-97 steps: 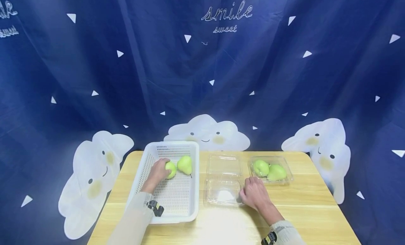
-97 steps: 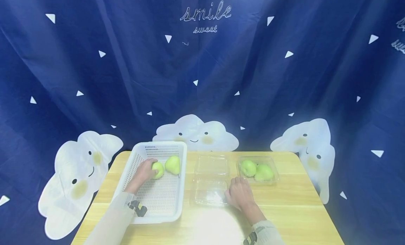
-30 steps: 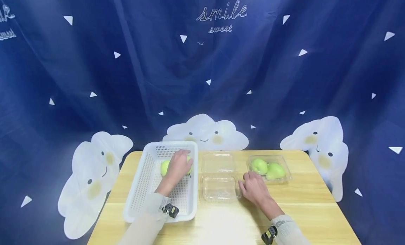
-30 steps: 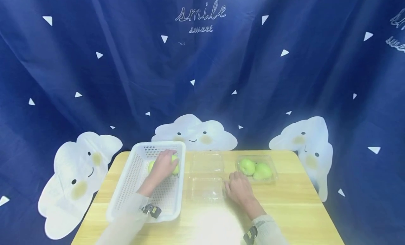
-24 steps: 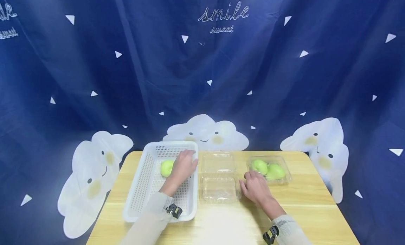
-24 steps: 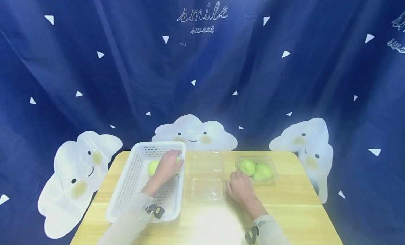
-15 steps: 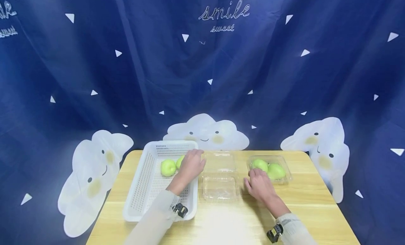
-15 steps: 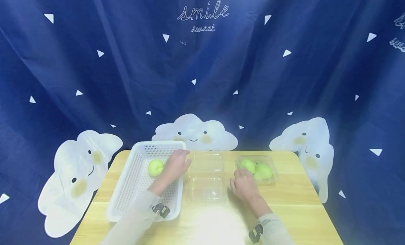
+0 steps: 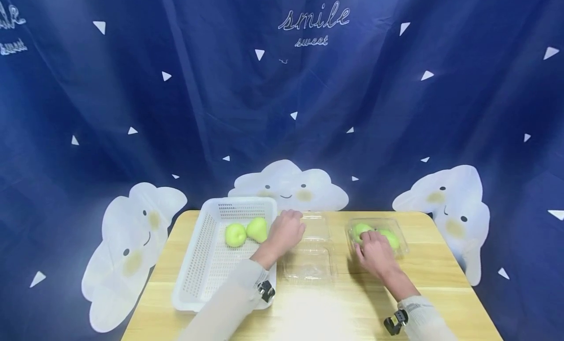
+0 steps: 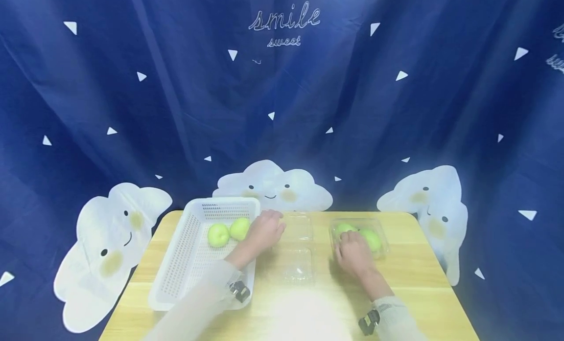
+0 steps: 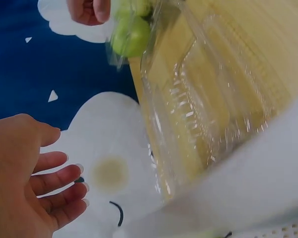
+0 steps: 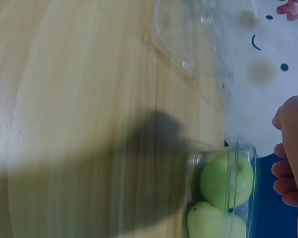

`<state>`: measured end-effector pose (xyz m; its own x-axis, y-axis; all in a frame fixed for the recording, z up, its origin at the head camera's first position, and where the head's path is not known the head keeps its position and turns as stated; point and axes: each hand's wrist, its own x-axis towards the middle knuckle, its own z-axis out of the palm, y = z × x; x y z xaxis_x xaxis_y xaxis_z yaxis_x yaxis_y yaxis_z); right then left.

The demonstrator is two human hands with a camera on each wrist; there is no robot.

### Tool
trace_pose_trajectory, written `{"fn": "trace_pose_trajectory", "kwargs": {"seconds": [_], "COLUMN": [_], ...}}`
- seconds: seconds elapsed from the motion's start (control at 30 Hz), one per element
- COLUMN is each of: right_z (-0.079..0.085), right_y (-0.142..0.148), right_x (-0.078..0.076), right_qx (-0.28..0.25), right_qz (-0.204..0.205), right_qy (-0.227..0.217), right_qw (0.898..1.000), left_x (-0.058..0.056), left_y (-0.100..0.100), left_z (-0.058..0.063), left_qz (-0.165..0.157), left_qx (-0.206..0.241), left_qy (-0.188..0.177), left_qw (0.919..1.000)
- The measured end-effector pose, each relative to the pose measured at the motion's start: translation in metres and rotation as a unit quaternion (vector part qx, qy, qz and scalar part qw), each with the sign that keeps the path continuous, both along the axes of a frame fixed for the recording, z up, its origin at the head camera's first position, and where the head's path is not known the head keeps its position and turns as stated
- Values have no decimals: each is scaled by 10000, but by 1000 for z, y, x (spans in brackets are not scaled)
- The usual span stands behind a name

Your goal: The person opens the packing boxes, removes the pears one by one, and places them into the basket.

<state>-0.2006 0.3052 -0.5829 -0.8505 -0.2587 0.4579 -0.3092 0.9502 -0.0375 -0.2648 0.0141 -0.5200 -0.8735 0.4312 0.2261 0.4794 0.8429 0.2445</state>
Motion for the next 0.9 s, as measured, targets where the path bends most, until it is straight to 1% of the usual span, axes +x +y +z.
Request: {"fn": "trace_pose_trajectory", "kwargs": {"seconds": [0.07,0.2,0.3,0.47,0.6,0.7,0.8,0.9], "right_z": [1,3,3,6,7,5,4,7], "right_y": [6,18,25,37,51,63,73,80], "right_x": [0,-1,-3,-5,-6,-6,-6,-6], "right_qx": [1,8,58,152,152,134,160,212], "right_qz": [-49,-201,-239,-222,-369,-533,-626,-667], "right_qy": [-19,-79,-16,162,96,-64,-37,74], "right_qw": [10000,9998,9997,9995,9992,9985,9979,9975], "left_x": [0,0,-1,-3,-4,-4,-3,-3], "left_y": [8,23,33,47,58,68,77,84], "left_z": [-2,-5,-7,-15,-19,-23,-29,-34], "left_qz": [-60,-178,-161,-168,-217,-186,-135,-123], "left_qx": [-110,-352,-408,-494,-537,-545,-591,-639], "left_qy": [102,167,-41,-225,-365,-552,-743,-845], "left_qw": [9999,9991,9990,9984,9977,9968,9954,9943]}}
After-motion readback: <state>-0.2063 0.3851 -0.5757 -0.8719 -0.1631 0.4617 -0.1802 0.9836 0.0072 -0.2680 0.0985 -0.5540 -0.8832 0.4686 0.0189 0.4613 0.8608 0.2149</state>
